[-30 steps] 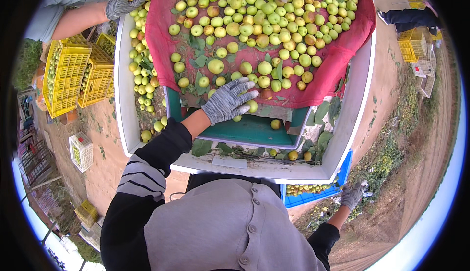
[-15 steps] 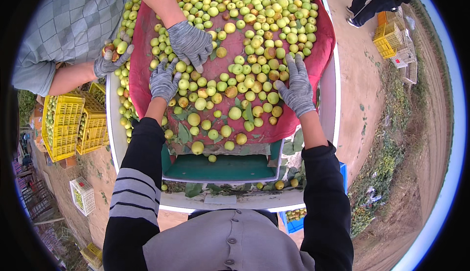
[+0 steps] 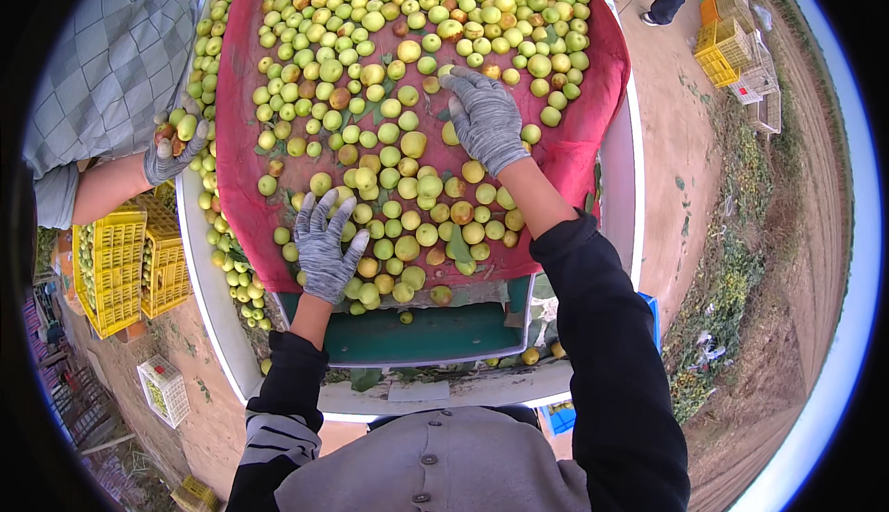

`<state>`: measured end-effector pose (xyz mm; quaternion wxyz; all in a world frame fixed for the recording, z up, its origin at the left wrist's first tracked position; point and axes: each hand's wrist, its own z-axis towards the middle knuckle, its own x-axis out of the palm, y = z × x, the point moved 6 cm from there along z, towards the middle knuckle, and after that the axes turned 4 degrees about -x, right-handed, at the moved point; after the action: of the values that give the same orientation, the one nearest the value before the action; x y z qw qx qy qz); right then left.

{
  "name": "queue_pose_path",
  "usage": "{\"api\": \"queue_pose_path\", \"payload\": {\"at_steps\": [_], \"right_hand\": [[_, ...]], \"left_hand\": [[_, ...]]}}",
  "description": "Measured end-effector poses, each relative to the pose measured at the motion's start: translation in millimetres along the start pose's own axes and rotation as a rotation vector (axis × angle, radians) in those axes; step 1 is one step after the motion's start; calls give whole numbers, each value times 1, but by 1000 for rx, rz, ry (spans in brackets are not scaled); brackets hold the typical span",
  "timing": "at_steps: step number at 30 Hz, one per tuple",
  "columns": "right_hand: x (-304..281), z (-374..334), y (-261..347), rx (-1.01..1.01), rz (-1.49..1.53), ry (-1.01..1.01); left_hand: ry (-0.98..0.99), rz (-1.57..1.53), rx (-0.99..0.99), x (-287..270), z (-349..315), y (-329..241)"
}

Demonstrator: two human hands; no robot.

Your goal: The person sorts green apples by hand from a large red bin onto a green conveyor belt. They repeatedly scoop and place apples, occasionally removing leaves, while a coworker assists nearby. The apples move along the belt into a collection area.

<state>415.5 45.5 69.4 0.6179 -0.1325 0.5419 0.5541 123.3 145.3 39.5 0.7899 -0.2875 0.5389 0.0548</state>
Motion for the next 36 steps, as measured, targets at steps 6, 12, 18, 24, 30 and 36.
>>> {"api": "queue_pose_path", "payload": {"at_steps": [6,12,18,24,30,36], "right_hand": [[47,117,-72,85,-251,221],[88,75,7,-39,-120,569],[26,-50,40,604,1302,407],[-77,-116,60,197,656,272],[-104,-188,77,597,1316,187],[-128,-243,121,673,1892,167]], "left_hand": [[23,-27,-235,-11,-61,-11],[-2,-196,-447,-21,-119,2],[74,-500,-960,-6,-177,32],[129,-175,-484,-6,-158,2],[171,3,-338,-9,-145,-16],[265,99,-170,-3,-144,-25]]}}
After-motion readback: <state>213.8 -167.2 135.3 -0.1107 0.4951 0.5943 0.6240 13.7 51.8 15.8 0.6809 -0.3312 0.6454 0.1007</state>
